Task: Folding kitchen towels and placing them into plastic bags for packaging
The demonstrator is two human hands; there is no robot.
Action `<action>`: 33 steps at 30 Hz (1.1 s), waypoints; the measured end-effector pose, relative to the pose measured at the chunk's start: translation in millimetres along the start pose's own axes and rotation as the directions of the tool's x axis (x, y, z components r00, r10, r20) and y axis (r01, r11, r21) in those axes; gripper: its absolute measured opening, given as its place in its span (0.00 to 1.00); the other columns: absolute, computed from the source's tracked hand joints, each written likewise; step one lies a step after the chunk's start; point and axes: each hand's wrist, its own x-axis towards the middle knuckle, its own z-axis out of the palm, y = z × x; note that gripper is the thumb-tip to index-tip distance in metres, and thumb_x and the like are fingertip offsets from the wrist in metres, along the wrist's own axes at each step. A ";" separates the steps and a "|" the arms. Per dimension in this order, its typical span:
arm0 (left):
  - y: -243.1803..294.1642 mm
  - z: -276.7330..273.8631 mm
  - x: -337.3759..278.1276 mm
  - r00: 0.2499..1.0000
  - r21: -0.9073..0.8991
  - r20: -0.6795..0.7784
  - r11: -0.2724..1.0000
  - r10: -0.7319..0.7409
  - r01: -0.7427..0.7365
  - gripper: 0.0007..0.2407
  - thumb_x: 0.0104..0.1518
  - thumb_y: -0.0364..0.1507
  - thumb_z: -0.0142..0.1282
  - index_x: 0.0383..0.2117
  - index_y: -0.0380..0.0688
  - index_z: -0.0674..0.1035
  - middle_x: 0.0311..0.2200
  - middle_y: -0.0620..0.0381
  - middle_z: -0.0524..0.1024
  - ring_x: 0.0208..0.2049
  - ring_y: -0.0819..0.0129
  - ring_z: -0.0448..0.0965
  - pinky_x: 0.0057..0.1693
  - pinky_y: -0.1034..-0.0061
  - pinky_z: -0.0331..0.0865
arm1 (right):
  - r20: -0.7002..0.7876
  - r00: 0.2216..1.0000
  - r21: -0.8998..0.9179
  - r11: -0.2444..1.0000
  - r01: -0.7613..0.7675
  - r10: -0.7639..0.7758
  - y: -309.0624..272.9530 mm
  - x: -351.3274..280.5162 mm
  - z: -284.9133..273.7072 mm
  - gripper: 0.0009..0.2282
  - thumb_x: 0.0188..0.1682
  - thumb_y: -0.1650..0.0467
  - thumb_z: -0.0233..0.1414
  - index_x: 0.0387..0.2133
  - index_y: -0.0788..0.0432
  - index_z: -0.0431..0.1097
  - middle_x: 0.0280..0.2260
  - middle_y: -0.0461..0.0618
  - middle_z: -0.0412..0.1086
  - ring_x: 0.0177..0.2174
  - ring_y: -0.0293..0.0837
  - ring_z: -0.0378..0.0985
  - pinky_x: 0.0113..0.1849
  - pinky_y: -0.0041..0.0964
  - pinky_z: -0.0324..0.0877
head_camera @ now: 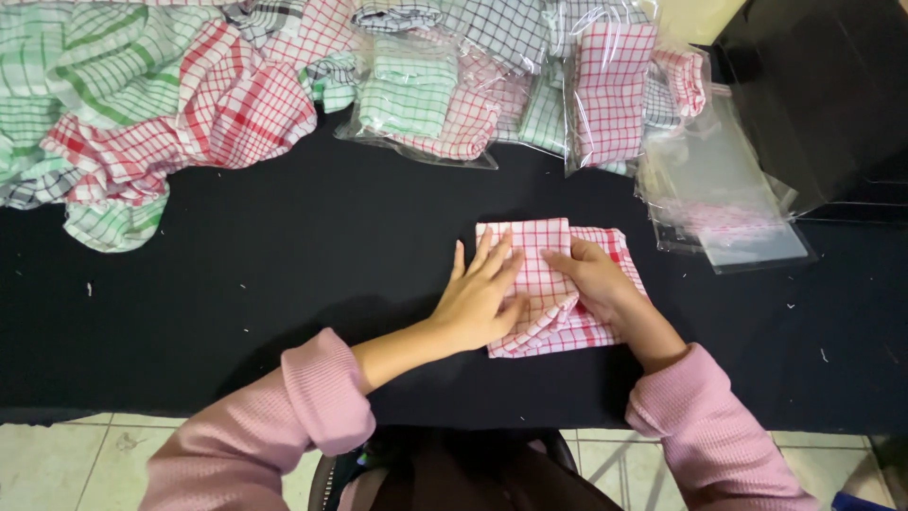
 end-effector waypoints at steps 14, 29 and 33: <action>10.6 -27.9 -12.4 0.997 0.103 0.068 0.993 0.046 -0.053 0.41 0.54 0.59 0.47 0.66 0.37 0.63 0.71 0.39 0.49 0.74 0.43 0.39 0.68 0.29 0.30 | 0.230 0.970 -0.342 0.926 0.157 -0.080 -3.8 -8.3 -37.9 0.44 0.37 0.84 0.60 0.69 0.49 0.49 0.59 0.66 0.59 0.56 0.69 0.68 0.51 0.60 0.71; 30.5 -29.6 -11.5 0.995 0.133 0.080 0.990 -0.062 0.051 0.50 0.42 0.66 0.48 0.66 0.35 0.62 0.71 0.39 0.49 0.73 0.43 0.38 0.68 0.29 0.24 | 0.404 0.667 -0.706 0.251 0.663 -0.626 -17.1 -56.6 24.6 0.15 0.51 0.75 0.51 0.52 0.57 0.72 0.57 0.58 0.63 0.59 0.65 0.64 0.55 0.55 0.66; 43.8 -43.6 -9.2 0.971 0.176 0.198 0.979 -0.135 0.101 0.53 0.38 0.63 0.54 0.68 0.34 0.57 0.73 0.40 0.43 0.74 0.42 0.32 0.68 0.28 0.23 | 0.535 0.678 -0.693 0.197 0.693 -0.505 -1.0 -56.0 41.9 0.20 0.58 0.67 0.43 0.63 0.63 0.59 0.65 0.65 0.53 0.65 0.72 0.48 0.62 0.64 0.51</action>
